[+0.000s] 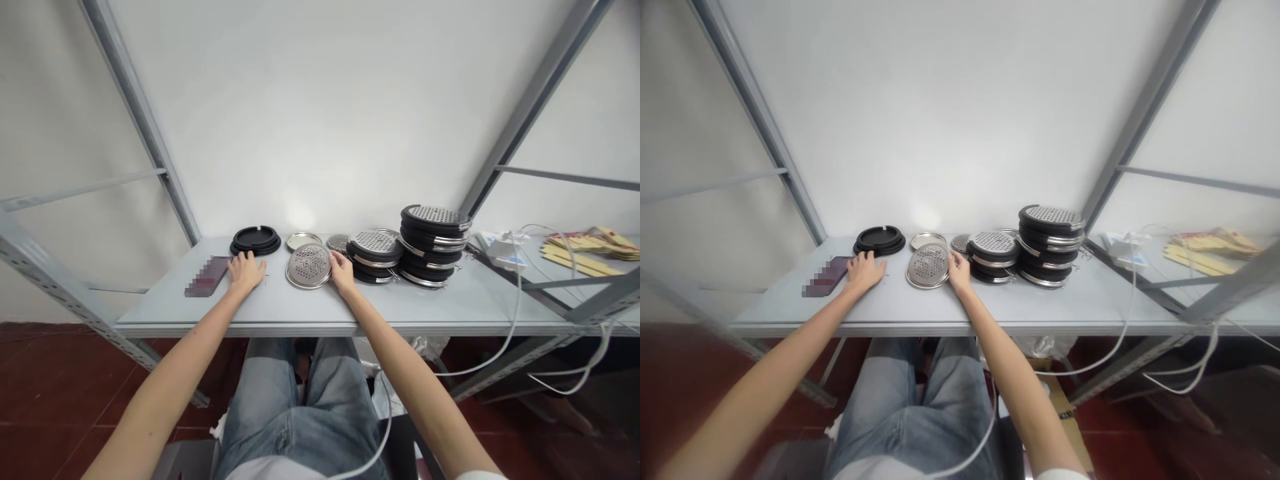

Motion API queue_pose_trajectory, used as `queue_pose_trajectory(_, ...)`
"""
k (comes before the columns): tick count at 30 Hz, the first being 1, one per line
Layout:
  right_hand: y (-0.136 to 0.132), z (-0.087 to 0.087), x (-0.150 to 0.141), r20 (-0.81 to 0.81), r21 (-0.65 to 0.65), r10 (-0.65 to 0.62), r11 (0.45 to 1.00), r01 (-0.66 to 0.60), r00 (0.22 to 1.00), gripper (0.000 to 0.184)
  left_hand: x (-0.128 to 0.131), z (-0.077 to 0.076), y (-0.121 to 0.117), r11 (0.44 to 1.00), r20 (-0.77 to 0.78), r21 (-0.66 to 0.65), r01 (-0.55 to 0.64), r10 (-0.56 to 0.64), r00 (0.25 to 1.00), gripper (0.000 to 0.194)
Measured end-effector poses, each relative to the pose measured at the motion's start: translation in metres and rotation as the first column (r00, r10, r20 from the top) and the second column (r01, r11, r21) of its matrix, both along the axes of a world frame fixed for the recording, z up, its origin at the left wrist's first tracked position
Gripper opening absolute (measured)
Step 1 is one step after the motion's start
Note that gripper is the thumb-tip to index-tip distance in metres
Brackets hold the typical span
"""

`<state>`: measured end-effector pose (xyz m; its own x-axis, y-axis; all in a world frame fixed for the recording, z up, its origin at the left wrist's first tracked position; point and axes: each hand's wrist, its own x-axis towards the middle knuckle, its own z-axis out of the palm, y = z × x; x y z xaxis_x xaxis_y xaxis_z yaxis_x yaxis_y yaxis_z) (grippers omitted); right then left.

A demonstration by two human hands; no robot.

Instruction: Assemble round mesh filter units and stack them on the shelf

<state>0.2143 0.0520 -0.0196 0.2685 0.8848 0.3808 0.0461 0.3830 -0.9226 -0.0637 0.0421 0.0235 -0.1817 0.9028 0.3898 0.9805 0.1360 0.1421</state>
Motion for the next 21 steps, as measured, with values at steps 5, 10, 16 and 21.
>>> queue_pose_trajectory(5, -0.001, 0.001, 0.000, 0.009, 0.008, -0.013, 1.000, 0.013, 1.000, 0.051, -0.025, 0.002, 0.002, 0.989, -0.089, -0.110, -0.099, 0.089, 0.992, 0.062)
queue_pose_trajectory(10, -0.001, 0.003, 0.000, -0.007, 0.000, -0.006, 1.000, 0.006, 1.000, 0.051, -0.016, -0.005, -0.009, 0.999, -0.114, -0.012, 0.044, -0.045, 0.992, 0.056)
queue_pose_trajectory(16, -0.003, 0.007, 0.000, -0.081, -0.018, 0.001, 1.000, -0.003, 0.997, 0.051, 0.014, -0.009, -0.017, 0.796, 0.034, 0.099, 0.597, -0.603, 0.797, 0.061)
queue_pose_trajectory(21, -0.007, 0.012, 0.001, -0.057, -0.015, 0.011, 1.000, -0.012, 0.998, 0.054, 0.043, -0.005, -0.014, 0.657, 0.164, 0.141, 0.740, -0.753, 0.637, 0.094)
